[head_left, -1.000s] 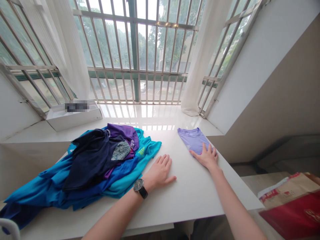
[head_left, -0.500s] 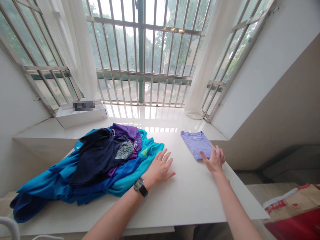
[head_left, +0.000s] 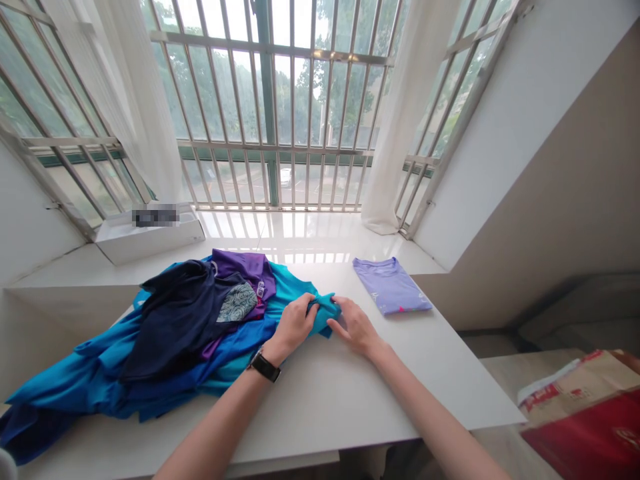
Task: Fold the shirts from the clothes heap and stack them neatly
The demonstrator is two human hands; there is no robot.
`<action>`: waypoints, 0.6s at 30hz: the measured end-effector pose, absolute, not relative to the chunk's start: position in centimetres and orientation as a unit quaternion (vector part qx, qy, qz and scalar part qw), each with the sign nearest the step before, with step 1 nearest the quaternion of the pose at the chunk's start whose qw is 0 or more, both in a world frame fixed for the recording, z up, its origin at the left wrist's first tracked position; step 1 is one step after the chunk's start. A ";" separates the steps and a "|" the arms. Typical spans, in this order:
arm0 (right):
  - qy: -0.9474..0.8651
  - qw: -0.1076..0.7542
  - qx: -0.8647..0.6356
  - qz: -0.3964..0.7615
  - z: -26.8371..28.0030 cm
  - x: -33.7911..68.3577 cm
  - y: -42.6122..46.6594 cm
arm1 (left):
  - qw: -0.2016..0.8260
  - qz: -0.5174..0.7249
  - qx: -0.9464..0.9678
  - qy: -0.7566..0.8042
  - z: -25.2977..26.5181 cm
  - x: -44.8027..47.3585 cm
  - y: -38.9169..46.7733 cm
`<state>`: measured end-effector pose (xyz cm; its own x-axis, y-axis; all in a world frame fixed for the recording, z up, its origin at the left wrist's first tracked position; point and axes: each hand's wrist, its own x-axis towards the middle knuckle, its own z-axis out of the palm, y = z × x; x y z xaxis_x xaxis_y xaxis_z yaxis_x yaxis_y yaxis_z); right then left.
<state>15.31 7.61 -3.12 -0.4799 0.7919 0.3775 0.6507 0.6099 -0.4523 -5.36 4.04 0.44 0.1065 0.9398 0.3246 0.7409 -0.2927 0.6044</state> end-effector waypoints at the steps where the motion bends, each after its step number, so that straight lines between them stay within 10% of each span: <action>1: -0.837 0.288 -0.426 0.188 -3.0 14.5 8.1 | 0.176 0.381 0.721 0.551 0.5 -5.1 4.0; 6: -0.716 0.353 -0.413 0.439 -1.8 13.5 11.4 | 0.278 0.438 0.703 0.487 0.7 -5.5 4.1; 18: -0.579 0.424 -0.351 0.601 1.2 14.6 8.9 | 0.291 0.389 0.732 0.477 1.1 -6.9 4.5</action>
<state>14.59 8.95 1.23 -0.3937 0.9166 0.0703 -0.1040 0.0316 -0.9941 -6.94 4.46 1.13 0.2419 0.9256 0.2910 0.4725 -0.3743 0.7979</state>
